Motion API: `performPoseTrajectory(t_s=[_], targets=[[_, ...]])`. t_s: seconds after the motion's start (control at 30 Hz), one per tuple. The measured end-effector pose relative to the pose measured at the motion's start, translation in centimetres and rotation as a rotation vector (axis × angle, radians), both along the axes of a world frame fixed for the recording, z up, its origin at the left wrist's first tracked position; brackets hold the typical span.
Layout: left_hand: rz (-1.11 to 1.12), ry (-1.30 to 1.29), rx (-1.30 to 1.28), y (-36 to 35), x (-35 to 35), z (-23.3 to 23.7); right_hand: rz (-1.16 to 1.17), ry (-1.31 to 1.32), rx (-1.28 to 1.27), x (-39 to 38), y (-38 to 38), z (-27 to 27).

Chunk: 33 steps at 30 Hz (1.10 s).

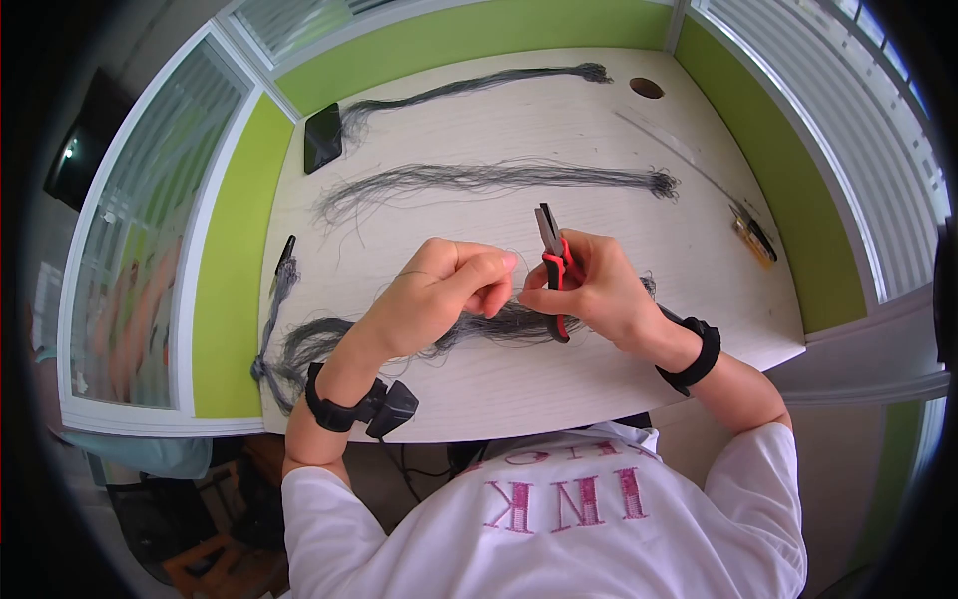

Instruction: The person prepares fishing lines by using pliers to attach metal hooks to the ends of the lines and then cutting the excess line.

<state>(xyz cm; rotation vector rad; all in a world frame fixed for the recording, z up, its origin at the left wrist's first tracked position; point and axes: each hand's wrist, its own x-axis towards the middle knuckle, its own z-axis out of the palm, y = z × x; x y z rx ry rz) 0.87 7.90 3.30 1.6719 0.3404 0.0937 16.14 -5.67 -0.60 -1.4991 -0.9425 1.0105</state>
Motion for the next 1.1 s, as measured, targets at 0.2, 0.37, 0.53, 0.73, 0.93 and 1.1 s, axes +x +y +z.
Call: performPoseTrajectory(t_s=[0.2,0.37,0.53,0.73,0.93,1.1], targets=[[0.139,0.09,0.462,-0.4,-1.0,-0.4,0.05,0.083,-0.142,0.6,-0.1,-0.7],[0.123,0.055,0.456,-0.6,-1.7,-0.7,0.133,-0.232,-0.169,1.2,-0.4,-1.6],[0.055,0.122,0.209,-0.7,-2.6,-1.5,0.184,-0.373,-0.232,1.5,-1.0,-0.3],[-0.052,0.078,-0.005,-0.6,-3.0,-2.1,0.251,-0.406,-0.308,2.5,-2.2,-0.3],[-0.079,0.012,-0.431,0.2,-2.9,-3.9,0.294,-0.3,-0.366,3.5,-3.4,0.2],[-0.026,0.001,-0.605,-0.2,-2.1,-3.9,0.269,-0.237,-0.377,3.9,-4.1,-0.1]])
